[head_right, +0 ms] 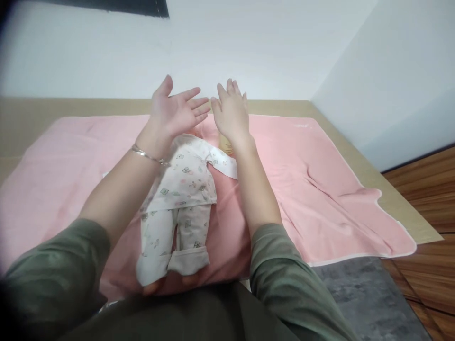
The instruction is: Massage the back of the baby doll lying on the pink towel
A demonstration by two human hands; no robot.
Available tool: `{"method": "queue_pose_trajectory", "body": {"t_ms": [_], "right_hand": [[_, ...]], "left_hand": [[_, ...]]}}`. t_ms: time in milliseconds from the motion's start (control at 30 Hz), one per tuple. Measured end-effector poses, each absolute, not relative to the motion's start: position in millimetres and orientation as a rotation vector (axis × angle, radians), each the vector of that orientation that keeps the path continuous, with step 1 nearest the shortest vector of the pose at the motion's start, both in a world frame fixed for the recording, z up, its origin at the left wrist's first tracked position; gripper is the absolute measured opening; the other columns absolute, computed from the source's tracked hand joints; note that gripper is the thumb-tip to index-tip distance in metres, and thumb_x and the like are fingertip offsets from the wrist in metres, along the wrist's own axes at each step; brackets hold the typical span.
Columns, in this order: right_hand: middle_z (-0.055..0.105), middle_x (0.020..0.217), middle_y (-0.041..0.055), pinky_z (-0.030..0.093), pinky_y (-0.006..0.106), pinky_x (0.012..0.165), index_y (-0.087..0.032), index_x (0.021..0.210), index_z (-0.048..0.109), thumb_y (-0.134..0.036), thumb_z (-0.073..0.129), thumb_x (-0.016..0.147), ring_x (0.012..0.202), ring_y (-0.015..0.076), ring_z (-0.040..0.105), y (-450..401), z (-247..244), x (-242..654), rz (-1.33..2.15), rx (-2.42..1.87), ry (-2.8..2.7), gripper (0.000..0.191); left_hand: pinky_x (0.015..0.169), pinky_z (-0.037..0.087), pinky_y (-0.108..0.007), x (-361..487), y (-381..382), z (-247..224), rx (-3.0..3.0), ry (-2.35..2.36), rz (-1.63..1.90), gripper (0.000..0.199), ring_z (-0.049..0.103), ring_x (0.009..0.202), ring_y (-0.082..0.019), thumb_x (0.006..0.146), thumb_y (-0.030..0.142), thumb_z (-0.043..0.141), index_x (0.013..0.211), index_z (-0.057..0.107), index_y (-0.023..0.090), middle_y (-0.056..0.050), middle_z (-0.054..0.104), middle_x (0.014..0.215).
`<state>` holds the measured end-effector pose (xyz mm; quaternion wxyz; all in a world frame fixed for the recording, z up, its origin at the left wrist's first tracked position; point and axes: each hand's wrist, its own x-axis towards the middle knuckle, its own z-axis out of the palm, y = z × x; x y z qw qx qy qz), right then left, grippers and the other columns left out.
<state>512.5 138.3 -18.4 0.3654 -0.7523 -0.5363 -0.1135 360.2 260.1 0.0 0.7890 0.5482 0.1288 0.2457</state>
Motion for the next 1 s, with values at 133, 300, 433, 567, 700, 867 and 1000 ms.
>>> {"method": "queue_pose_trajectory", "body": {"t_ms": [133, 300, 433, 567, 700, 867, 1000], "right_hand": [[0.047, 0.172, 0.0169, 0.012, 0.071, 0.139, -0.017, 0.154, 0.059, -0.058, 0.036, 0.114, 0.169, 0.0367, 0.030, 150.6, -32.2, 513.0, -0.251, -1.992, -1.450, 0.061], [0.059, 0.161, 0.0194, 0.011, 0.071, 0.140, -0.014, 0.139, 0.068, -0.056, 0.035, 0.115, 0.164, 0.0378, 0.040, 156.7, -42.6, 514.2, -0.306, -2.031, -1.428, 0.059], [0.072, 0.142, 0.0184, 0.010, 0.073, 0.139, -0.015, 0.127, 0.074, -0.055, 0.033, 0.115, 0.160, 0.0384, 0.044, 159.0, -44.1, 511.1, -0.353, -2.029, -1.405, 0.058], [0.076, 0.132, 0.0186, 0.008, 0.073, 0.139, -0.016, 0.117, 0.076, -0.053, 0.036, 0.114, 0.158, 0.0391, 0.046, 160.2, -43.8, 505.3, -0.387, -2.065, -1.386, 0.055], [0.076, 0.126, 0.0184, 0.007, 0.073, 0.139, -0.016, 0.113, 0.076, -0.054, 0.034, 0.114, 0.154, 0.0388, 0.049, 161.0, -44.8, 498.7, -0.466, -2.098, -1.369, 0.056], [0.075, 0.118, 0.0213, 0.001, 0.075, 0.136, -0.012, 0.105, 0.076, -0.051, 0.028, 0.114, 0.148, 0.0391, 0.053, 174.6, -48.6, 496.1, -0.548, -2.188, -1.280, 0.062], [0.075, 0.109, 0.0202, -0.004, 0.079, 0.133, -0.013, 0.094, 0.074, -0.037, 0.020, 0.113, 0.145, 0.0377, 0.056, 187.0, -43.6, 476.3, -0.563, -2.334, -1.124, 0.062]], "left_hand": [[0.124, 0.048, -0.063, 401.2, 264.9, -11.4, 1.172, 0.338, 0.538, 0.085, 0.046, 0.160, -0.041, 0.106, 0.075, 0.013, 0.122, 0.068, 0.012, -0.021, 0.069, 0.139], [0.121, 0.051, -0.063, 420.3, 266.9, -24.7, 1.273, 0.344, 0.628, 0.070, 0.052, 0.155, -0.042, 0.112, 0.057, 0.018, 0.127, 0.067, 0.009, -0.018, 0.073, 0.131], [0.108, 0.060, -0.062, 414.3, 257.9, -19.0, 1.221, 0.325, 0.614, 0.065, 0.058, 0.150, -0.043, 0.113, 0.054, 0.021, 0.128, 0.065, 0.009, -0.017, 0.073, 0.126], [0.112, 0.062, -0.061, 383.6, 245.6, -5.0, 0.993, 0.359, 0.423, 0.068, 0.063, 0.145, -0.042, 0.107, 0.066, 0.029, 0.127, 0.066, 0.012, -0.021, 0.076, 0.122], [0.118, 0.059, -0.055, 331.4, 239.0, 0.4, 0.842, 0.387, 0.292, 0.072, 0.062, 0.149, -0.039, 0.102, 0.070, 0.039, 0.140, 0.061, 0.013, -0.023, 0.075, 0.130], [0.118, 0.058, -0.052, 269.9, 233.5, 7.8, 0.782, 0.405, 0.298, 0.073, 0.059, 0.153, -0.036, 0.105, 0.060, 0.036, 0.159, 0.044, 0.011, -0.022, 0.069, 0.142], [0.122, 0.055, -0.043, 236.3, 230.7, 24.8, 0.763, 0.357, 0.342, 0.072, 0.056, 0.156, -0.030, 0.107, 0.055, 0.036, 0.164, 0.036, 0.013, -0.021, 0.061, 0.156]]}}
